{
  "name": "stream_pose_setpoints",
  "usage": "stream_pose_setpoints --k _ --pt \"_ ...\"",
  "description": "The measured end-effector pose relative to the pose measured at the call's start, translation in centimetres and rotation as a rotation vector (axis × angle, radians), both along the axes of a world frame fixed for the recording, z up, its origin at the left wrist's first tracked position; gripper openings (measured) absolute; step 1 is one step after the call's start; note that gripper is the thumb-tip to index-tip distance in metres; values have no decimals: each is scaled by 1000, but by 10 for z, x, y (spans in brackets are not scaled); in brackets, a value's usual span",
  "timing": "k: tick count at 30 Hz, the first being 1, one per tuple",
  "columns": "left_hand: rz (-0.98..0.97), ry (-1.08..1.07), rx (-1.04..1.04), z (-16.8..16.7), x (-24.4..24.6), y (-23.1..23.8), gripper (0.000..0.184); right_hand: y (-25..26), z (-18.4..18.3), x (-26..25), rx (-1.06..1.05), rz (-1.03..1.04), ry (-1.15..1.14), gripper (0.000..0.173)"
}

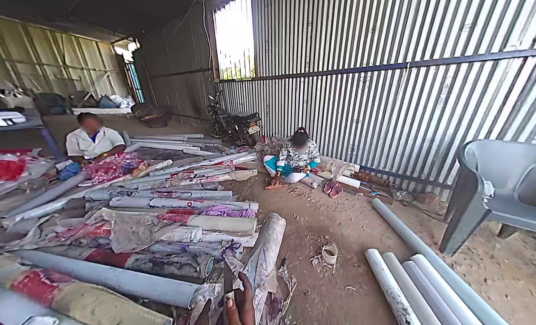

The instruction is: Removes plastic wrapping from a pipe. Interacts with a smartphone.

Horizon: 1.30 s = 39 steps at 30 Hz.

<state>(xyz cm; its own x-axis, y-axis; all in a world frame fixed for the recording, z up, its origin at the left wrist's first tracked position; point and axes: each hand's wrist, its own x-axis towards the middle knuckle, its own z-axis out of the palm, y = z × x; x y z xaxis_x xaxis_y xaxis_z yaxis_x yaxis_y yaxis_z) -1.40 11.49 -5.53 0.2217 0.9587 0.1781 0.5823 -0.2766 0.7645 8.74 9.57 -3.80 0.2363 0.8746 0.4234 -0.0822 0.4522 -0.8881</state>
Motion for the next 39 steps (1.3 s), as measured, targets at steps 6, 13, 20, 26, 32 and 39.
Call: stream_pose_setpoints --k 6,13,20,26,32,39 --pt "-2 -56 16 1 -15 -5 77 0 -1 -10 -16 46 -18 62" --pt "144 -228 49 -2 -20 -12 61 1 -11 -23 -1 129 -36 64" --pt "66 -330 -61 -8 -44 -8 68 2 -13 -27 16 194 -70 64" --pt "81 -245 -49 3 -34 -11 66 -1 -13 -18 35 166 -108 65" --pt "37 -244 -106 22 -18 -17 69 -10 -11 -7 34 116 -98 64" --pt "49 -195 -94 3 -25 -8 71 -8 -12 -10 26 124 -112 65"
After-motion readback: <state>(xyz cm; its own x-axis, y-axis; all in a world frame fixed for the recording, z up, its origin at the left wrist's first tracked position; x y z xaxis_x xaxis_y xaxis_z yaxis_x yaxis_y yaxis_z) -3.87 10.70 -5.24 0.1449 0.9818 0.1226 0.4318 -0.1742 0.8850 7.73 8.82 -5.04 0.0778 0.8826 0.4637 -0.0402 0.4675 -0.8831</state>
